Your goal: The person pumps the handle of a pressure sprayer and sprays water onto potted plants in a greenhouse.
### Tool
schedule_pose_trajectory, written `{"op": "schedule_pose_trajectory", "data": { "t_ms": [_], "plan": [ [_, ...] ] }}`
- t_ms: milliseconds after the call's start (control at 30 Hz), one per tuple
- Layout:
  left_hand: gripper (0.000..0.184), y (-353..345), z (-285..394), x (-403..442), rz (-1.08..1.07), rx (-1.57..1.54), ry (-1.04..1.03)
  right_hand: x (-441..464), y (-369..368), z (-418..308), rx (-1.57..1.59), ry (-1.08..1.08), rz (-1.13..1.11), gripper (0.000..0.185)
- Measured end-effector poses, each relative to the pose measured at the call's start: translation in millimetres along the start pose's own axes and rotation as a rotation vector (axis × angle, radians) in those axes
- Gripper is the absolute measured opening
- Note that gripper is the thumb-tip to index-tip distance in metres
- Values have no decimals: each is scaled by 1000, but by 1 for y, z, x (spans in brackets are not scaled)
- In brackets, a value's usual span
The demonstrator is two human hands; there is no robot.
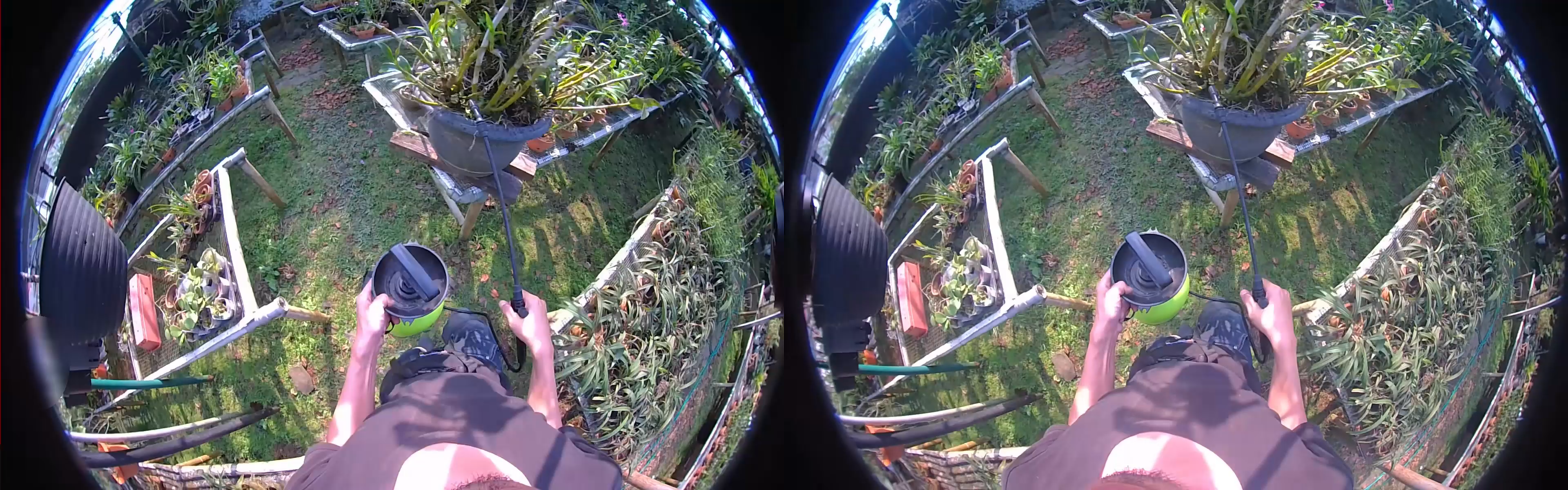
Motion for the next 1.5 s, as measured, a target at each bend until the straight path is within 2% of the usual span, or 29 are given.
{"op": "schedule_pose_trajectory", "data": {
  "t_ms": [200,300,367,433,500,533,567,600,633,700,833,867,967,1133,1267,1367,1400,1500],
  "plan": [
    [44,93,26,24,190,17,-55,92,-72,-58,56,85,-70,28],
    [37,134,38,50,278,-33,-74,133,-86,-83,153,169,124,27],
    [34,149,53,74,284,6,-49,145,-96,-86,150,264,364,26],
    [34,171,57,108,326,9,17,152,-113,-77,174,160,346,22],
    [37,183,70,144,321,-4,38,160,-127,-75,154,225,377,18],
    [37,185,79,166,314,5,70,167,-130,-84,148,311,408,17],
    [38,186,86,187,304,9,102,173,-134,-85,191,289,433,16],
    [41,186,95,210,157,56,119,183,-138,-92,201,227,422,15],
    [42,188,101,230,122,67,126,195,-142,-101,212,171,415,14],
    [45,183,124,276,52,83,120,223,-144,-133,200,185,432,15],
    [53,182,164,354,-15,43,49,267,-149,-190,70,269,508,15],
    [57,188,168,369,-63,64,121,276,-155,-193,173,289,545,15],
    [56,213,186,424,-87,45,63,310,-170,-231,121,309,565,17],
    [41,263,224,509,-140,-48,74,388,-228,-292,61,228,538,22],
    [46,299,268,573,-162,-76,75,458,-284,-327,26,114,549,19],
    [51,324,292,613,-227,-45,157,500,-311,-372,30,34,528,24],
    [67,336,290,632,-295,-102,133,517,-317,-385,54,25,519,25],
    [65,360,317,671,-239,-48,128,561,-341,-413,79,-46,505,25]
  ]
}}
Point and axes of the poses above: each hand's wrist, its own x-axis towards the middle knuckle, its own y-axis out of the back of the hand, z = x × y, the point moved 9 cm from there along x, towards the middle knuckle, and after that the axes turned 5 degrees about -z, right-handed, at the moved point
